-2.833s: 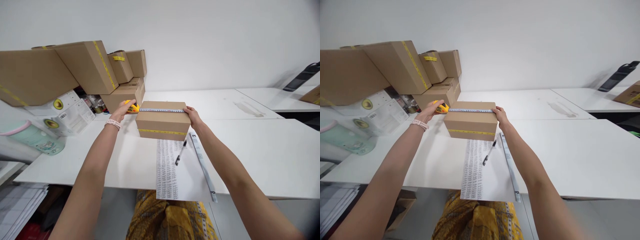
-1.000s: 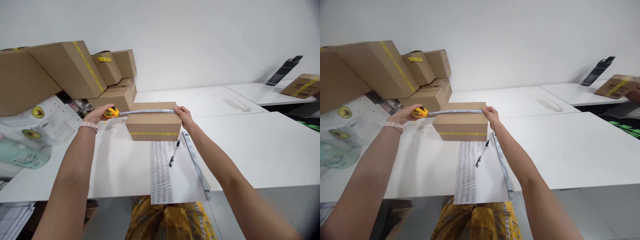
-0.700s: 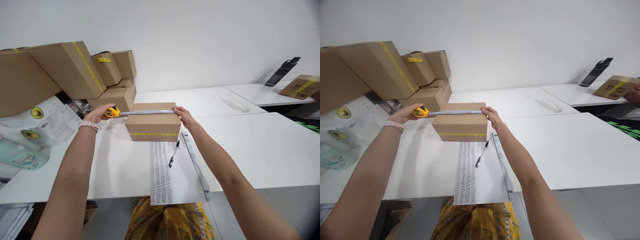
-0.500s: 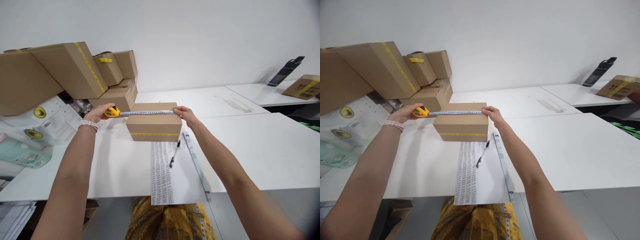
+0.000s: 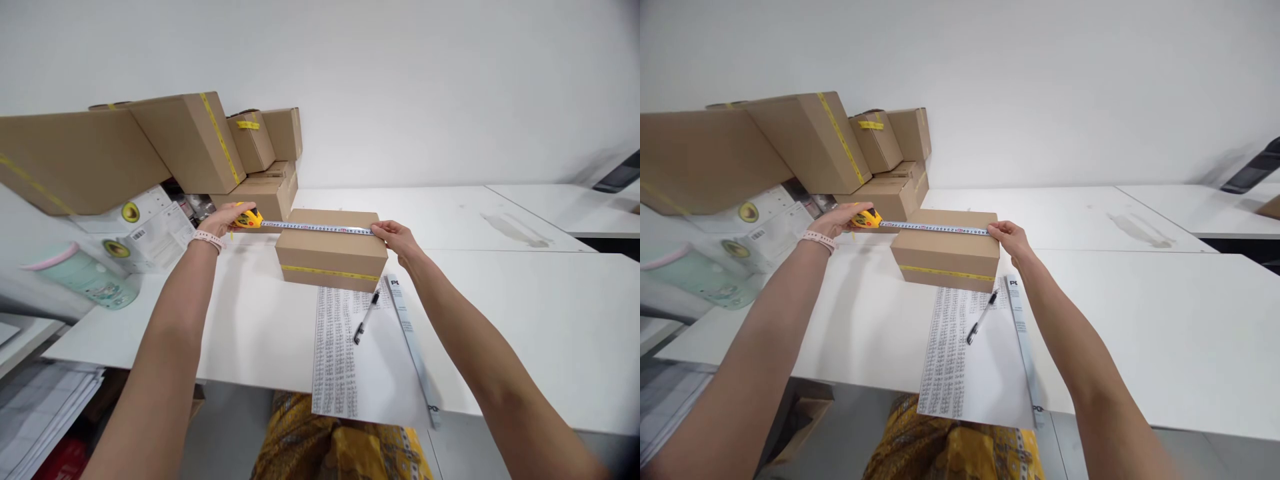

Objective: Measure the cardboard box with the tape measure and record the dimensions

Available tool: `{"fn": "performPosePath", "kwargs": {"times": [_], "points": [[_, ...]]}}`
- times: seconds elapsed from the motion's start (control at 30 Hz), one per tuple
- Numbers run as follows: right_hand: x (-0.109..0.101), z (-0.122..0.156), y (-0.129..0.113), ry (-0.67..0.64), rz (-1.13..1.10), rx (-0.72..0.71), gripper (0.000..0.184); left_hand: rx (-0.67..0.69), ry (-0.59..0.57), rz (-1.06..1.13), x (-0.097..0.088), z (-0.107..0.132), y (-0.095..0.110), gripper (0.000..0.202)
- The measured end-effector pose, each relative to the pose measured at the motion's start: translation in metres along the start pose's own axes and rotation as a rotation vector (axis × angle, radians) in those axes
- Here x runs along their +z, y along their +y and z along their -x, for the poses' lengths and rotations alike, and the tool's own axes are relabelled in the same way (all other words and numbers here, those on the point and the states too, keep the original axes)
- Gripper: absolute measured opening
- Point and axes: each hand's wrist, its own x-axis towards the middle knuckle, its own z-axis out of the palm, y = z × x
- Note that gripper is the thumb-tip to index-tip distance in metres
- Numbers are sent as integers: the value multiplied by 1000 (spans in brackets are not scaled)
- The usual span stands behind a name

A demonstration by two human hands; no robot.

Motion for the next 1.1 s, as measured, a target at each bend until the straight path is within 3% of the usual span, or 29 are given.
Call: {"fn": "performPosePath", "kwargs": {"times": [0.3,0.5,0.77,0.9,1.0,1.1], "points": [[0,0,1,-2,8,-11,52,-10,41,-9,0,4,3,28],[1,1,-2,15,24,6,42,-27,40,-5,3,3,-1,28],[-3,1,-6,112,140,13,36,48,64,-2,6,18,8,32],[-14,-8,-22,143,119,33,29,176,48,-3,0,54,19,37],[-23,-17,-42,245,-54,-117,25,264,-92,-6,4,108,5,45],[-20,-21,-58,187,-132,-298,21,164,-490,133,29,180,-38,61]]}}
